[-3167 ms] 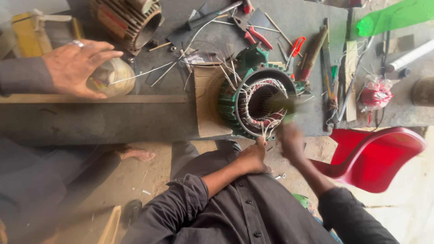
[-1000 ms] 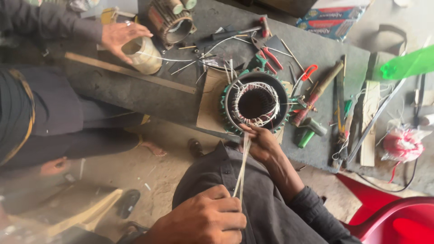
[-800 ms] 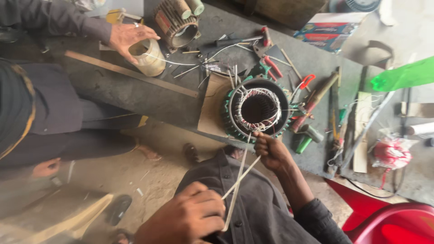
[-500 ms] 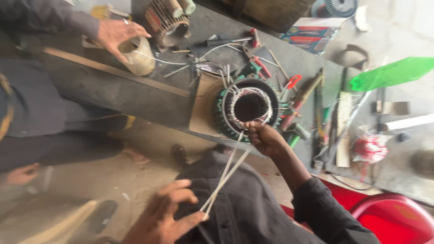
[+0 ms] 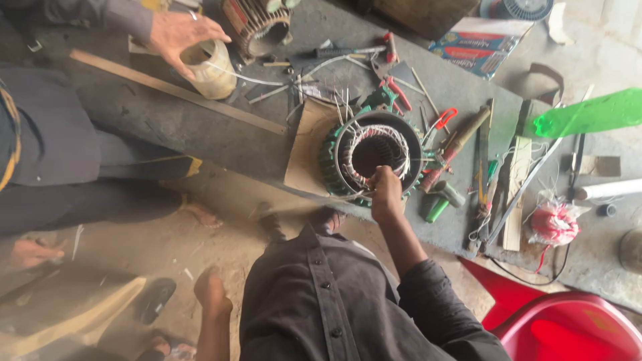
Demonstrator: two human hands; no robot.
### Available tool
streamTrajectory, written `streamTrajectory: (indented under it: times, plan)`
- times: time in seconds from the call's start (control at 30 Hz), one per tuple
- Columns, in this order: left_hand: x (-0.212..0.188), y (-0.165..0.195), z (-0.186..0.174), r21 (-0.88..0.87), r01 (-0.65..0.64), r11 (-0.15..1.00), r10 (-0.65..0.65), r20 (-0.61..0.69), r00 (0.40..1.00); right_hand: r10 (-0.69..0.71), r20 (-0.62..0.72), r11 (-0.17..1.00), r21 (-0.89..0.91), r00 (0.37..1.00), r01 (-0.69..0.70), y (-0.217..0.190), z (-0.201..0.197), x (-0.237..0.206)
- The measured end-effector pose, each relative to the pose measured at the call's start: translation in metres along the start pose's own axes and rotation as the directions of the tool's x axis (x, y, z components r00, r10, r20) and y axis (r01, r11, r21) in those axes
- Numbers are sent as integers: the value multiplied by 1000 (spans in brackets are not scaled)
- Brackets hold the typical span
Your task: The person works on a motor stator placed on a workbench, using a hammer to tap and adjust the internal windings. They repeatedly strike the stator with the hammer and use their hands to reposition the wires.
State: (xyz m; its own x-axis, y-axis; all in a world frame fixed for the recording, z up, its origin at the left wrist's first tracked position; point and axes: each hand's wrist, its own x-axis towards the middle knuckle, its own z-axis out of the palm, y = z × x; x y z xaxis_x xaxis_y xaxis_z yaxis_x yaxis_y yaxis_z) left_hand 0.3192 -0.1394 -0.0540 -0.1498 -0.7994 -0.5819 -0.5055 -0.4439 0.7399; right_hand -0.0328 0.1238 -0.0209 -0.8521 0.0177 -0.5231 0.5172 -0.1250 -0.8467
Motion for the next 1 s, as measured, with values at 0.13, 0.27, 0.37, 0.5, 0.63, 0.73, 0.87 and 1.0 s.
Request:
streamTrajectory:
  times: [0.13, 0.27, 0.37, 0.5, 0.63, 0.73, 0.87, 1.0]
  plan:
    - [2, 13, 51, 221, -455, 863, 464, 10, 886, -48, 74, 950, -303, 996, 69, -5, -4, 5]
    - [-15, 123, 211, -70, -868, 491, 827, 349, 440, -115, 157, 721, -666, 981, 192, -39, 8, 56]
    - [-43, 185, 305, 85, -952, 293, 639, 724, 262, -157, 255, 646, -704, 954, 294, -47, 13, 82]
    - [-79, 208, 346, 341, -932, -122, 299, 908, 293, -210, 333, 696, -609, 919, 379, -37, 10, 92]
    - [-95, 199, 355, 390, -920, -44, 409, 847, 339, -181, 382, 739, -555, 906, 382, -33, 5, 86]
    - [-92, 185, 367, 534, -840, -97, 214, 836, 506, -157, 373, 763, -542, 914, 352, -39, 5, 84]
    - [-78, 153, 382, 566, -806, -175, 358, 799, 483, -112, 398, 779, -534, 911, 329, -41, 7, 83]
    - [-62, 126, 397, 589, -796, -142, 416, 765, 492, -81, 384, 688, -647, 920, 331, -35, 8, 81]
